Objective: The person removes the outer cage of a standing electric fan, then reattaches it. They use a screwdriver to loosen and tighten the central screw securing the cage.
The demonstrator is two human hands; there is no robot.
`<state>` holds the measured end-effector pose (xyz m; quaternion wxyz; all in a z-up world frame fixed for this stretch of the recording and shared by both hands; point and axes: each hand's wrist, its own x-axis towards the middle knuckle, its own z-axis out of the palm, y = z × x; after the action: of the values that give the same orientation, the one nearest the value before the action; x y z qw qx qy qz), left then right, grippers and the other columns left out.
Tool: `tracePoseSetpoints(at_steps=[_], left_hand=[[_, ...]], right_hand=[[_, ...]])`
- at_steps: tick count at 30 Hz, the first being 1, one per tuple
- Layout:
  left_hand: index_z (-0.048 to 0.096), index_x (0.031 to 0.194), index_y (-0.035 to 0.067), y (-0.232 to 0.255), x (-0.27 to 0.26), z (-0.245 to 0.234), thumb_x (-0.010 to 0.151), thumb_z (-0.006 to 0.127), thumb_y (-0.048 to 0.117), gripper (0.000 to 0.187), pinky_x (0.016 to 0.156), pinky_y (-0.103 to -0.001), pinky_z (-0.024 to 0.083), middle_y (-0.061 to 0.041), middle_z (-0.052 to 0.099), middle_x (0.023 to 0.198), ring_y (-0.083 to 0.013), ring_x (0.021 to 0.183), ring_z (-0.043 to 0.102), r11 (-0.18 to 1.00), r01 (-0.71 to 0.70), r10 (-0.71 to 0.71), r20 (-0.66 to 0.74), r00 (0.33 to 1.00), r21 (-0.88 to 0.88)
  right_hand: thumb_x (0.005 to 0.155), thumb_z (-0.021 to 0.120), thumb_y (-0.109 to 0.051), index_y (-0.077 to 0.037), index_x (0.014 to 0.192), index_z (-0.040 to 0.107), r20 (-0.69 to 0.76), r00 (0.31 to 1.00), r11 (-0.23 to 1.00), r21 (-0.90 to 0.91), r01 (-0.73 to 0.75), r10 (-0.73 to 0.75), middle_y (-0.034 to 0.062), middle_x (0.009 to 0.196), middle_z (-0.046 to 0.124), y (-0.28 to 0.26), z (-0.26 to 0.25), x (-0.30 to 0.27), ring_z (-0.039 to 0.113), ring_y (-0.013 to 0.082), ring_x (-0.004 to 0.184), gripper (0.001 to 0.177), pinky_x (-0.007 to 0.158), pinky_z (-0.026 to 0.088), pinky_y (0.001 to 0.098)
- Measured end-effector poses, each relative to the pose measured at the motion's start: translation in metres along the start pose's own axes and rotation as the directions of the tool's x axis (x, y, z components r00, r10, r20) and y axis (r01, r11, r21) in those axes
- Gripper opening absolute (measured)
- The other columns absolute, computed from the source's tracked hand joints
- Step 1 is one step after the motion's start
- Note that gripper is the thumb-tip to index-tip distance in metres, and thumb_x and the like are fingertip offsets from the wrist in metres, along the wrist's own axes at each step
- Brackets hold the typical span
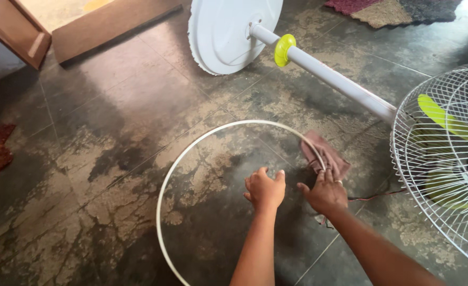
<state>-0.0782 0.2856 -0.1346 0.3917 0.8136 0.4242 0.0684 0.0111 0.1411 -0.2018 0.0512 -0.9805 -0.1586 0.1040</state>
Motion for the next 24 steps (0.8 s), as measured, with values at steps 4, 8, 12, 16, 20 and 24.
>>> tracePoseSetpoints(at_steps=[4,8,12,16,20,24], left_hand=[[0.060,0.136,0.016,-0.001,0.001,0.013,0.086,0.070,0.049,0.060,0.117,-0.072,0.022,-0.007,0.053,0.147,-0.0363,0.149,0.030,1.000,-0.020,0.020,0.013,1.000,0.003],[0.064,0.131,0.016,-0.007,0.011,0.021,0.083,0.071,0.049,0.059,0.115,-0.069,0.028,-0.006,0.057,0.144,-0.0329,0.145,0.038,0.999,-0.027,0.028,0.029,0.999,-0.029],[0.068,0.128,0.019,-0.044,0.040,-0.016,0.085,0.073,0.054,0.055,0.116,-0.064,0.036,-0.014,0.063,0.137,-0.0351,0.133,0.054,0.998,-0.045,0.040,-0.125,0.991,-0.045],[0.065,0.131,0.024,-0.075,0.050,-0.061,0.085,0.074,0.046,0.052,0.114,-0.072,0.025,-0.011,0.051,0.147,-0.0373,0.141,0.039,0.971,0.236,-0.236,-0.296,0.926,-0.037],[0.062,0.136,0.030,-0.090,0.039,-0.058,0.085,0.075,0.038,0.053,0.109,-0.067,0.034,-0.012,0.037,0.155,-0.0411,0.145,0.029,0.910,0.402,-0.413,-0.150,0.898,-0.101],[0.069,0.131,0.033,-0.105,0.043,-0.023,0.082,0.076,0.028,0.049,0.106,-0.053,0.049,-0.013,0.044,0.152,-0.0368,0.140,0.043,0.877,0.469,-0.478,-0.100,0.873,-0.103]], right_hand=[[0.089,0.056,-0.074,0.004,0.154,0.032,-0.043,0.999,0.998,0.065,-0.019,0.022,0.0226,0.162,0.030,0.009,0.005,0.006,0.037,0.0375,0.146,0.104,0.119,0.035,0.0438],[0.086,0.064,-0.064,0.003,0.153,0.037,0.020,0.987,0.959,0.233,-0.160,0.160,0.0204,0.157,0.041,0.011,0.005,0.009,0.044,0.0382,0.142,0.099,0.116,0.040,0.0453],[0.086,0.068,-0.060,0.008,0.150,0.038,-0.057,0.985,0.957,0.253,-0.141,0.161,0.0248,0.152,0.045,0.022,0.015,0.008,0.047,0.0416,0.138,0.098,0.113,0.042,0.0473],[0.086,0.069,-0.061,0.012,0.150,0.035,-0.095,0.981,0.953,0.270,-0.137,0.168,0.0311,0.152,0.044,0.024,0.029,0.017,0.054,0.0458,0.131,0.103,0.110,0.045,0.0482],[0.082,0.073,-0.044,0.003,0.146,0.045,-0.175,0.983,0.940,0.341,0.000,0.063,0.0285,0.150,0.046,0.035,0.052,0.021,0.053,0.0471,0.129,0.084,0.107,0.045,0.0510],[0.084,0.060,-0.009,-0.010,0.145,0.062,-0.064,0.993,0.688,0.725,-0.019,0.095,0.0256,0.122,0.071,0.051,0.069,0.033,0.070,0.0400,0.105,0.060,0.088,0.057,0.0450]])
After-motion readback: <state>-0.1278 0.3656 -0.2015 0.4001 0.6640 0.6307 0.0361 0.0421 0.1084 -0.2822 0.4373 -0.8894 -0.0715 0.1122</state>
